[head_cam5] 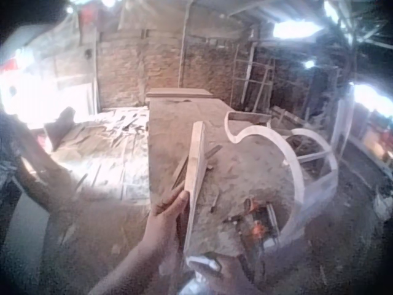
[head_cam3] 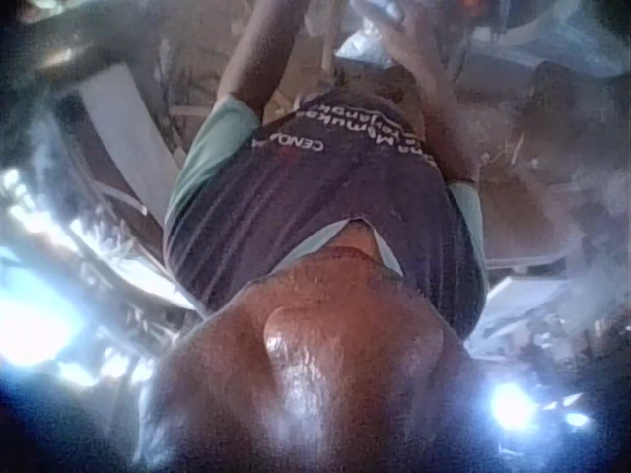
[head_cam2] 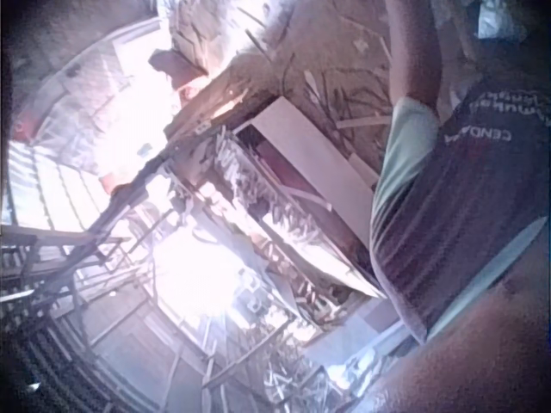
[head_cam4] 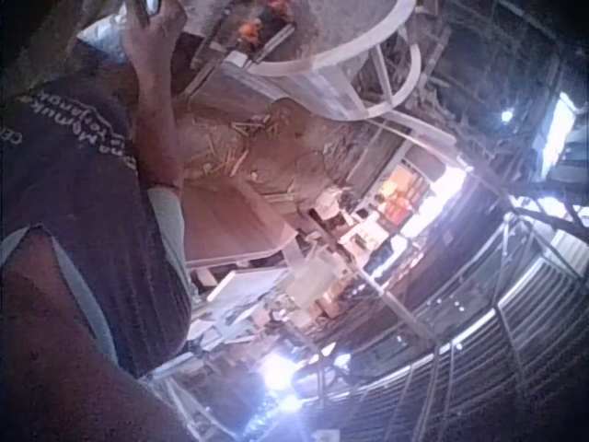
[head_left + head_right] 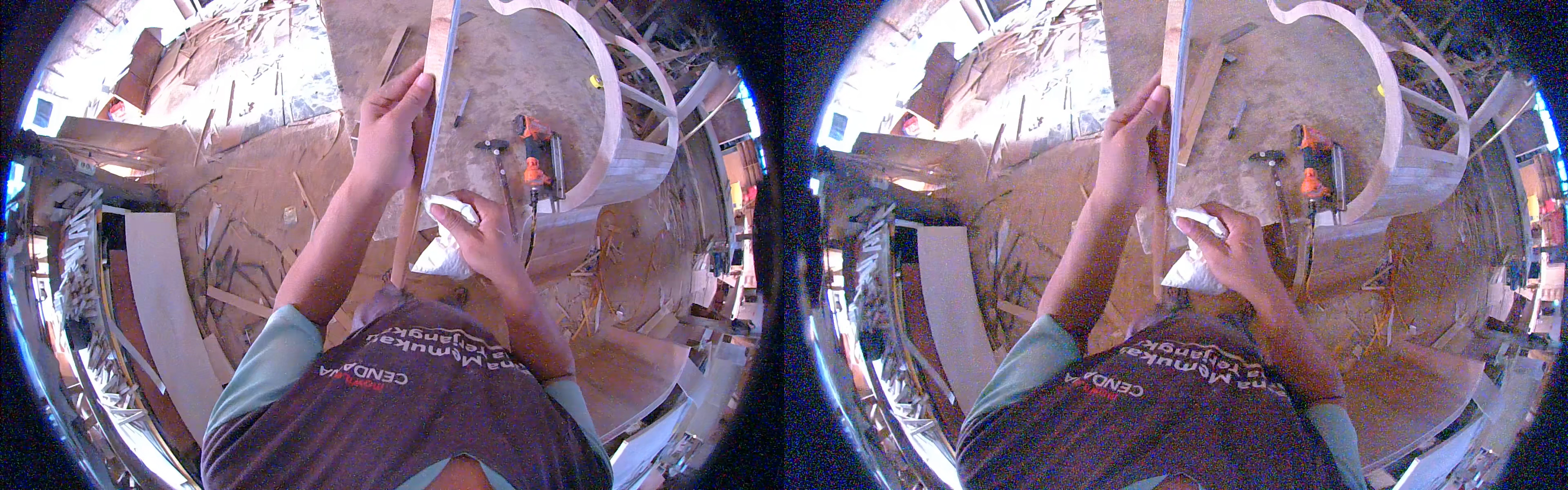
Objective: The person builds a furniture structure by using a nail gun to attach wooden slats to a curved frame, then wipes down wood pieces with a cloth.
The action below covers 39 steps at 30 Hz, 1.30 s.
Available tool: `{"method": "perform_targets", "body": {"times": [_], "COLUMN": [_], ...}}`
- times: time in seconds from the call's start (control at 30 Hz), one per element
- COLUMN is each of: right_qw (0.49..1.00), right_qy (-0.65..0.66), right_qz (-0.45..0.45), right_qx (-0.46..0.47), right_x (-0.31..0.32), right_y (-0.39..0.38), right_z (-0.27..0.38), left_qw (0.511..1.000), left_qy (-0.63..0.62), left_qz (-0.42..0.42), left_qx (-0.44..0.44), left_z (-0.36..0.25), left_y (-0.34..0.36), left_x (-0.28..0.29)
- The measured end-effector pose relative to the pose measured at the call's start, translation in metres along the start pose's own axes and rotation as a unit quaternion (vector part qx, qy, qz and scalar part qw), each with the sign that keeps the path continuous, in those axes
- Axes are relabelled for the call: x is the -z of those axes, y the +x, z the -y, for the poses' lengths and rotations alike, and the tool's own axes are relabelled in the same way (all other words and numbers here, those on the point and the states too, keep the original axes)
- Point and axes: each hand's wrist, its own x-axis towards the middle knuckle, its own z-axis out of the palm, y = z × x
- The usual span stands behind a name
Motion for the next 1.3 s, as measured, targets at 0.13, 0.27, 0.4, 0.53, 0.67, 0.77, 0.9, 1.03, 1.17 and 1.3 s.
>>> {"method": "perform_targets", "body": {"times": [0.13, 0.27, 0.4, 0.53, 0.67, 0.77, 0.9, 1.03, 1.17, 1.3], "right_qw": [1.000, 0.998, 0.995, 0.991, 0.984, 0.985, 0.984, 0.968, 0.975, 0.993], "right_qy": [-0.029, -0.051, -0.083, -0.115, -0.147, -0.146, -0.161, -0.235, -0.210, -0.070], "right_qz": [0.003, 0.020, 0.020, 0.029, 0.025, 0.025, 0.052, 0.063, 0.064, 0.049], "right_qx": [0.002, 0.015, 0.056, 0.067, 0.096, 0.091, 0.058, 0.059, 0.044, -0.081], "right_x": [-0.001, -0.004, -0.005, -0.006, -0.008, -0.010, -0.008, -0.005, 0.000, 0.025], "right_y": [0.004, -0.001, -0.003, -0.006, -0.009, -0.013, -0.014, -0.020, -0.032, -0.035], "right_z": [-0.015, -0.011, -0.015, -0.018, -0.035, -0.041, -0.037, -0.053, -0.073, -0.054], "left_qw": [1.000, 0.999, 0.999, 0.995, 0.995, 0.995, 0.994, 0.989, 0.983, 0.941], "left_qy": [0.008, 0.003, 0.002, -0.001, -0.015, -0.005, -0.030, -0.061, -0.069, -0.129], "left_qz": [-0.016, -0.018, -0.035, -0.079, -0.071, -0.078, -0.091, -0.107, -0.107, -0.288], "left_qx": [-0.003, -0.031, -0.034, -0.059, -0.070, -0.061, -0.062, -0.085, -0.132, -0.125], "left_z": [0.000, -0.004, -0.010, -0.015, -0.023, -0.029, -0.044, -0.049, -0.070, -0.075], "left_y": [0.014, 0.019, 0.025, 0.033, 0.041, 0.048, 0.049, 0.064, 0.084, 0.084], "left_x": [0.005, 0.009, 0.010, 0.007, 0.017, 0.028, 0.024, 0.045, 0.104, 0.133]}}
